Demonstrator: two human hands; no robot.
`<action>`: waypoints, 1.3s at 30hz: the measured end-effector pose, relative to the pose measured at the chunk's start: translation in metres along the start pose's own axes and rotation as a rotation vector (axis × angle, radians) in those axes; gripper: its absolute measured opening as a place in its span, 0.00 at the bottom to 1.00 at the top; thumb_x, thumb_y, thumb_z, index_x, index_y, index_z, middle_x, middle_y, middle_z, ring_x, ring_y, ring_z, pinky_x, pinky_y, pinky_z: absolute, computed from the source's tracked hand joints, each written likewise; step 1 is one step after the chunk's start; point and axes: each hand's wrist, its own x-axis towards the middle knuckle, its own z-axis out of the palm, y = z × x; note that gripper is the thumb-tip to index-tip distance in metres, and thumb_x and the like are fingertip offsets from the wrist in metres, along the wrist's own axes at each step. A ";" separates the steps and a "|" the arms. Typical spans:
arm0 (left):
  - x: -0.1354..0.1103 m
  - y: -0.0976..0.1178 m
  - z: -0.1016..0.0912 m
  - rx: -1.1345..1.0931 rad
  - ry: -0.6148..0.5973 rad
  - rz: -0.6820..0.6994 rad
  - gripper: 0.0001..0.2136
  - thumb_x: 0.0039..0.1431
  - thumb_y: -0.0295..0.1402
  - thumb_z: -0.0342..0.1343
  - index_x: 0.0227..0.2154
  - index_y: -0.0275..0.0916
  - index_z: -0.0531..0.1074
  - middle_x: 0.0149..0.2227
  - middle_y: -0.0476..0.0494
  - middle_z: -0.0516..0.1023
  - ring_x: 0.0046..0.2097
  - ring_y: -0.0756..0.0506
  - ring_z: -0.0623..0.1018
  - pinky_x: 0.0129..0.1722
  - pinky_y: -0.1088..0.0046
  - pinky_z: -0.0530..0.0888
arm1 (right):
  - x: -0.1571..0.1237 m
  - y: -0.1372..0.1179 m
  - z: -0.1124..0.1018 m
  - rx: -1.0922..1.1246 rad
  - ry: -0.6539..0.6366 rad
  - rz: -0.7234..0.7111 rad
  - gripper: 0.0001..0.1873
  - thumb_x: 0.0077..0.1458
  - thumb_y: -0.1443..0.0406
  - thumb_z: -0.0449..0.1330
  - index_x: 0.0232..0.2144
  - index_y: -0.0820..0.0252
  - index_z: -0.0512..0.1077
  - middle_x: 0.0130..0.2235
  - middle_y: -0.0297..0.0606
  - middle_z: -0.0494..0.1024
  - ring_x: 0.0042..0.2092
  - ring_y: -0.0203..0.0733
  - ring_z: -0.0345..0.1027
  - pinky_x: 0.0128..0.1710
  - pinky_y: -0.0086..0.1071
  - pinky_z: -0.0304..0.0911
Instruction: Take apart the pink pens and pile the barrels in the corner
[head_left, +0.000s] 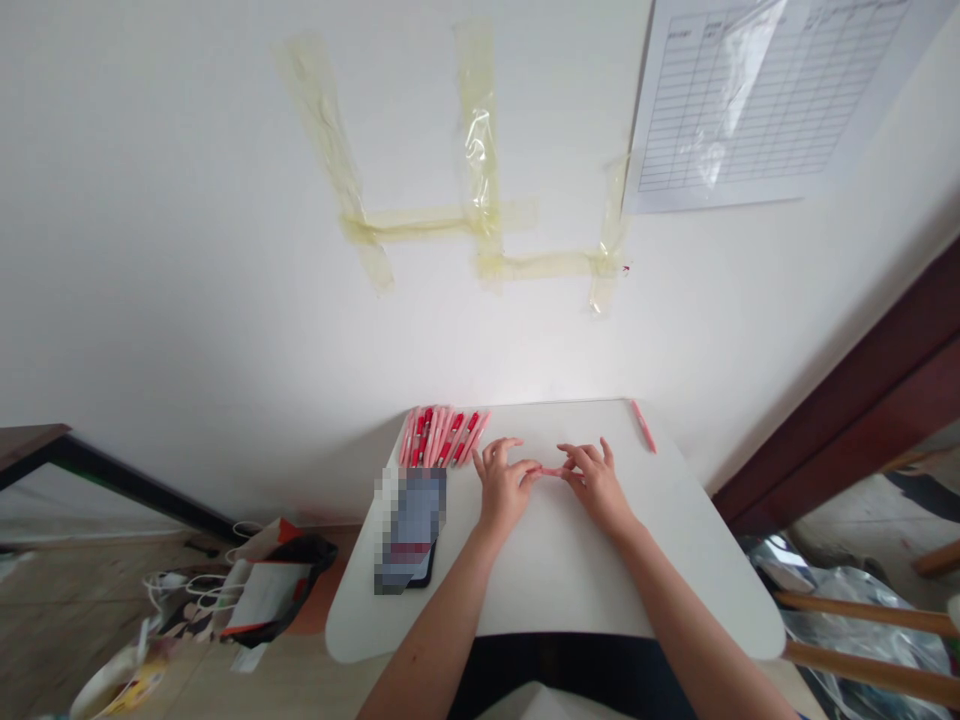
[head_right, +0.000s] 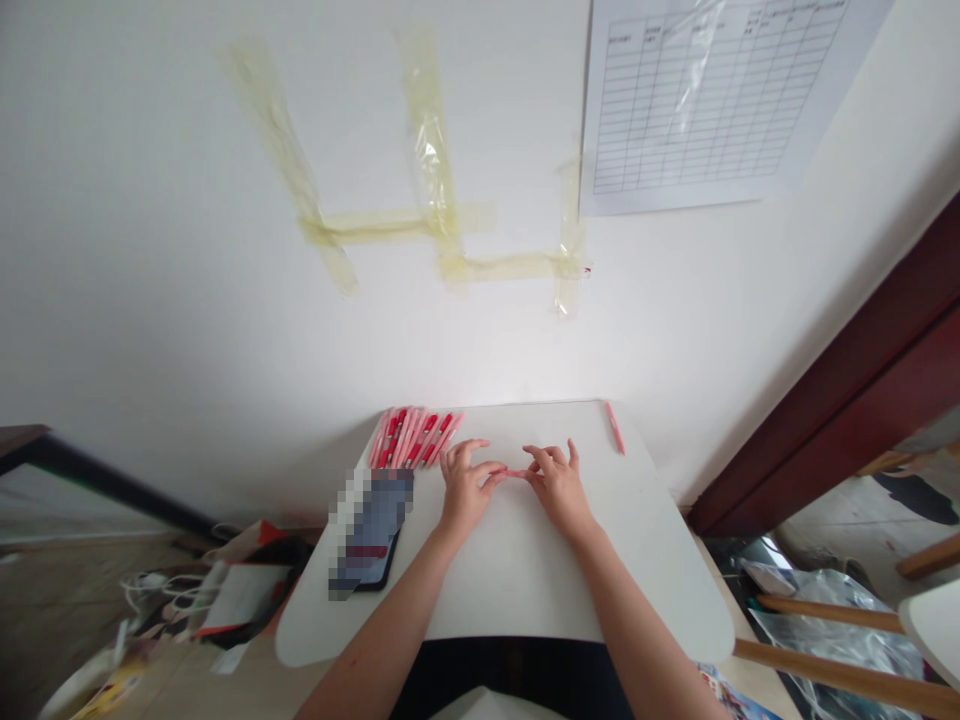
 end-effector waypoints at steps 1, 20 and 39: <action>0.000 -0.001 0.001 0.001 0.010 -0.011 0.03 0.57 0.37 0.64 0.32 0.52 0.82 0.54 0.45 0.73 0.59 0.38 0.67 0.64 0.45 0.57 | 0.000 0.000 0.000 0.010 -0.006 0.004 0.20 0.66 0.60 0.53 0.59 0.50 0.65 0.38 0.37 0.80 0.48 0.47 0.72 0.67 0.65 0.42; 0.001 -0.007 0.003 -0.018 0.115 -0.103 0.03 0.57 0.37 0.64 0.32 0.52 0.83 0.52 0.44 0.75 0.56 0.38 0.68 0.62 0.44 0.62 | 0.000 0.006 -0.001 0.026 0.040 0.067 0.16 0.65 0.54 0.55 0.53 0.50 0.68 0.46 0.41 0.79 0.52 0.51 0.68 0.65 0.64 0.44; 0.002 -0.006 0.000 -0.050 0.132 -0.104 0.03 0.55 0.35 0.66 0.32 0.53 0.83 0.51 0.45 0.75 0.56 0.39 0.69 0.60 0.49 0.63 | -0.001 0.012 -0.001 0.022 0.081 0.083 0.13 0.66 0.52 0.54 0.38 0.51 0.73 0.37 0.37 0.79 0.48 0.48 0.69 0.66 0.62 0.42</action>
